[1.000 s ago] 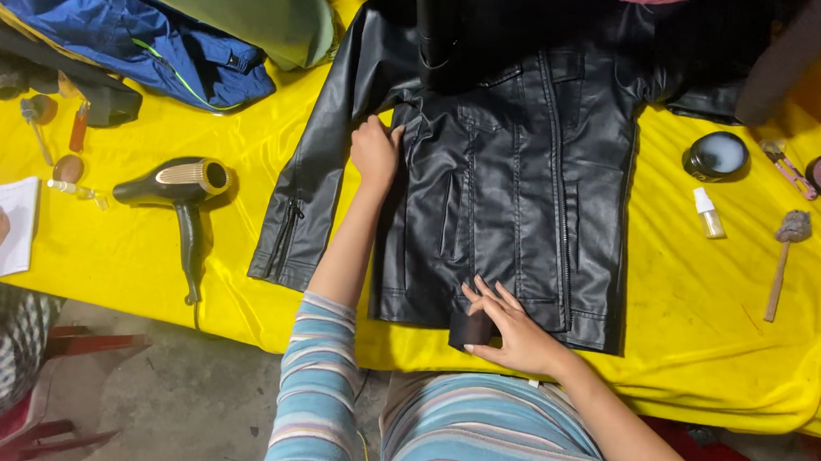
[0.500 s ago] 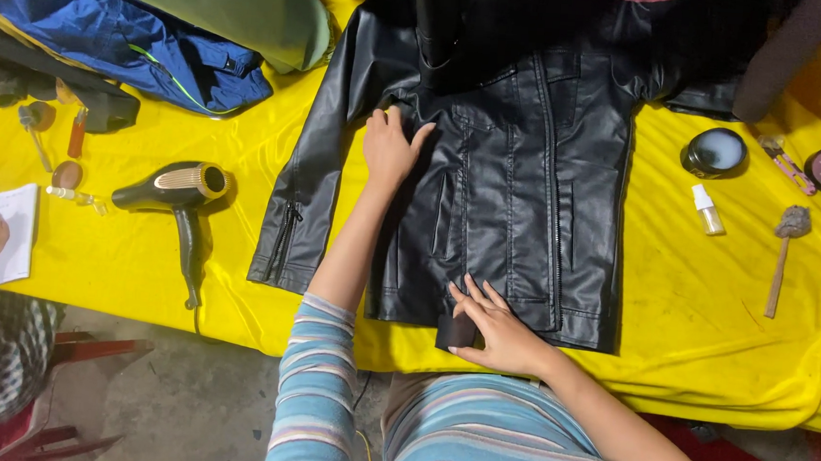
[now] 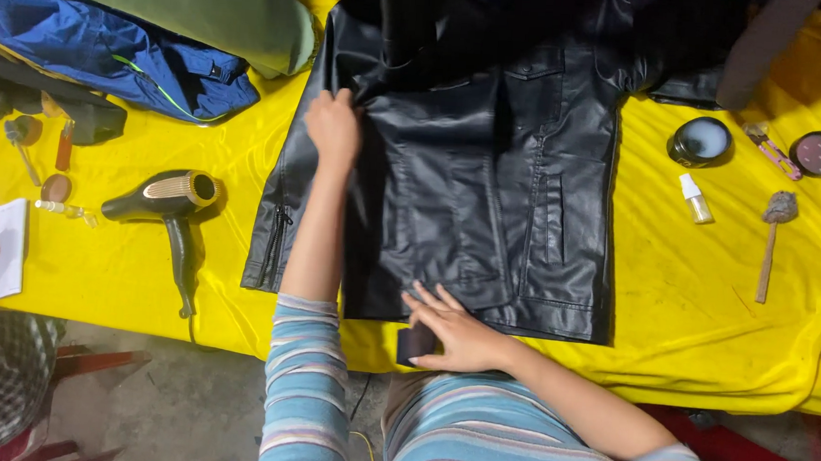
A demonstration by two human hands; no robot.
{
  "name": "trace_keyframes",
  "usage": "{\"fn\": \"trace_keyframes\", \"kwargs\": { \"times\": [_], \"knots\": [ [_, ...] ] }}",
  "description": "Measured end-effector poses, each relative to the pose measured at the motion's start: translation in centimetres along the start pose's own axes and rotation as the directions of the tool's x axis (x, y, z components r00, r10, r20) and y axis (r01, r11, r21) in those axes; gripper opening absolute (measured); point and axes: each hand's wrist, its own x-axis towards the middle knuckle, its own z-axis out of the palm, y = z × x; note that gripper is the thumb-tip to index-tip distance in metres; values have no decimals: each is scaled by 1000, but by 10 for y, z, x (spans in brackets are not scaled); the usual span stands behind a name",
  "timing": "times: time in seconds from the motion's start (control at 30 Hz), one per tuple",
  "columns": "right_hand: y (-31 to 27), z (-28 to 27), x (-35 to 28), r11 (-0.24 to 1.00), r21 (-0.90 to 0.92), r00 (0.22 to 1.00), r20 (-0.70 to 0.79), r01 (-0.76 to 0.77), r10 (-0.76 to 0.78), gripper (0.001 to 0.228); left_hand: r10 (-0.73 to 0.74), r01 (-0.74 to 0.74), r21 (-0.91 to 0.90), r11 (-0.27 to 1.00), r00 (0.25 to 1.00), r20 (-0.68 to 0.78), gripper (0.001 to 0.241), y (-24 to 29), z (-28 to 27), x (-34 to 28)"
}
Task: Polishing a black leather jacket with a small sponge
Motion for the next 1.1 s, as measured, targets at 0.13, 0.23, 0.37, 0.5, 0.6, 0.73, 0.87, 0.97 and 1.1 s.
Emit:
{"fn": "trace_keyframes", "kwargs": {
  "times": [0.13,0.23,0.37,0.5,0.6,0.73,0.87,0.97,1.1],
  "knots": [
    [5,21,18,999,11,999,-20,51,-50,46,-11,37,156,987,986,-166,13,-39,49,-22],
    [7,22,22,998,-5,998,-24,63,-63,47,-13,53,217,975,983,-184,17,-2,-15,-24],
    [9,18,21,996,81,999,-19,47,-45,43,187,-197,-250,948,980,-61,78,74,-88,-46],
    [9,24,15,993,77,990,-118,86,-76,48,320,-264,-411,873,945,72,81,129,-115,-70],
    [10,26,7,990,110,987,-143,91,-75,50,383,-322,-441,838,922,55,75,154,-120,-78],
    [6,11,-1,983,158,993,-89,94,-81,47,405,-383,-324,865,914,1,72,166,-88,-89],
    [6,2,-11,966,244,994,-87,84,-65,44,361,-354,-233,906,933,-13,54,159,-73,-85],
    [14,6,-22,937,344,991,-131,54,-9,44,370,-359,-204,911,929,17,56,152,-49,-87],
    [26,2,-42,850,523,973,-219,53,74,43,411,-406,-147,902,912,8,54,136,-55,-70]
  ]
}}
